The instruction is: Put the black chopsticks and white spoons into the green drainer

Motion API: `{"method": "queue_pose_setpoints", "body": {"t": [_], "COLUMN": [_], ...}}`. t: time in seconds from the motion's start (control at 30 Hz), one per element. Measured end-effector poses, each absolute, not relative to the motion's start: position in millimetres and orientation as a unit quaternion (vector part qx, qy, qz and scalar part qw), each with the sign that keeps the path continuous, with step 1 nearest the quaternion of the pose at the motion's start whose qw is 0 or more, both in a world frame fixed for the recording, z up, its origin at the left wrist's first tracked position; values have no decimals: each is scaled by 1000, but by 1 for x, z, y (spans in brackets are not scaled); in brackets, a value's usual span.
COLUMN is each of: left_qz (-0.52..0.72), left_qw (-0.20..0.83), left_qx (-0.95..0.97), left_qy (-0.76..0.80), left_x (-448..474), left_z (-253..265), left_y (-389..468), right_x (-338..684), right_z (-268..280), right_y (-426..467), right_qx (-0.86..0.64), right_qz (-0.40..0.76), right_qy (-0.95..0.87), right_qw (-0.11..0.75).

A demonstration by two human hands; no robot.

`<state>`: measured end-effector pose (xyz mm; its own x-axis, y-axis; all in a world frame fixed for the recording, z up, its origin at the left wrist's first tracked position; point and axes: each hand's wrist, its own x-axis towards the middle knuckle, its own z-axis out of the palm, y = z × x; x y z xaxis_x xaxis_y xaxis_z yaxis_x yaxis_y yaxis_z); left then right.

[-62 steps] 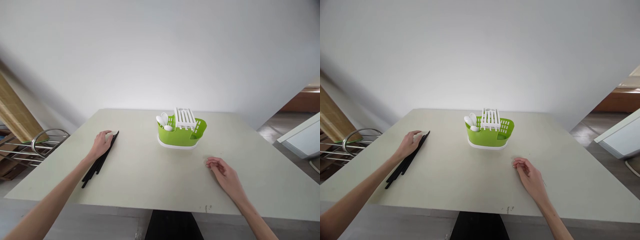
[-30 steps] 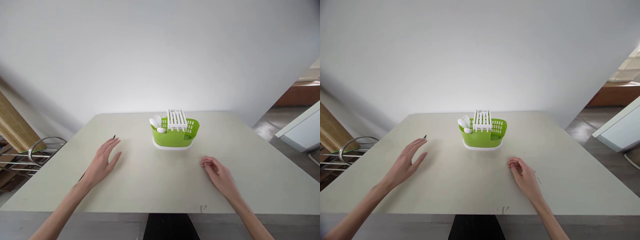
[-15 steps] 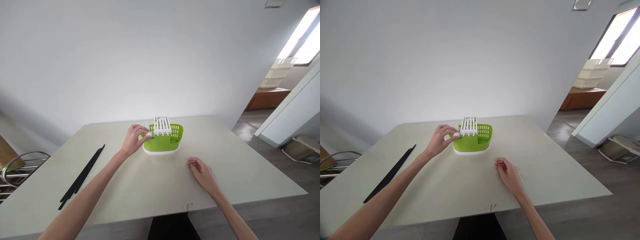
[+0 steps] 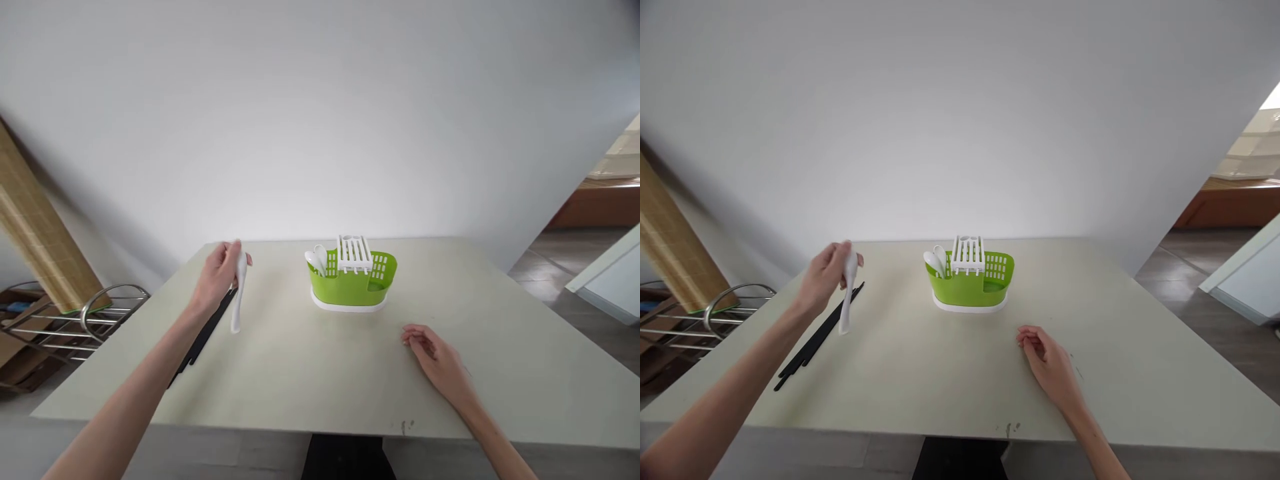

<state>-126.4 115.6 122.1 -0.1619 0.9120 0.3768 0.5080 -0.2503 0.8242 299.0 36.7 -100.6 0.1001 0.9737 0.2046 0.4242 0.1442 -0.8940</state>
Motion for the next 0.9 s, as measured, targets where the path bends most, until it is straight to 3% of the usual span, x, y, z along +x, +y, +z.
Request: {"method": "queue_pose_setpoints", "body": {"t": [0.17, 0.27, 0.9], "left_qz": [155, 50, -70], "left_qw": [111, 79, -96], "left_qx": [650, 653, 646], "left_qy": [735, 751, 754], "left_x": [-169, -175, -168], "left_z": [62, 32, 8], "left_y": [124, 126, 113], "right_x": [302, 302, 296], "right_z": [-107, -108, -102], "right_y": [36, 36, 38], "right_qx": [-593, -600, -590], "right_qz": [301, 300, 318], "right_qy": [-601, -600, -589], "right_qw": [443, 436, 451]}}
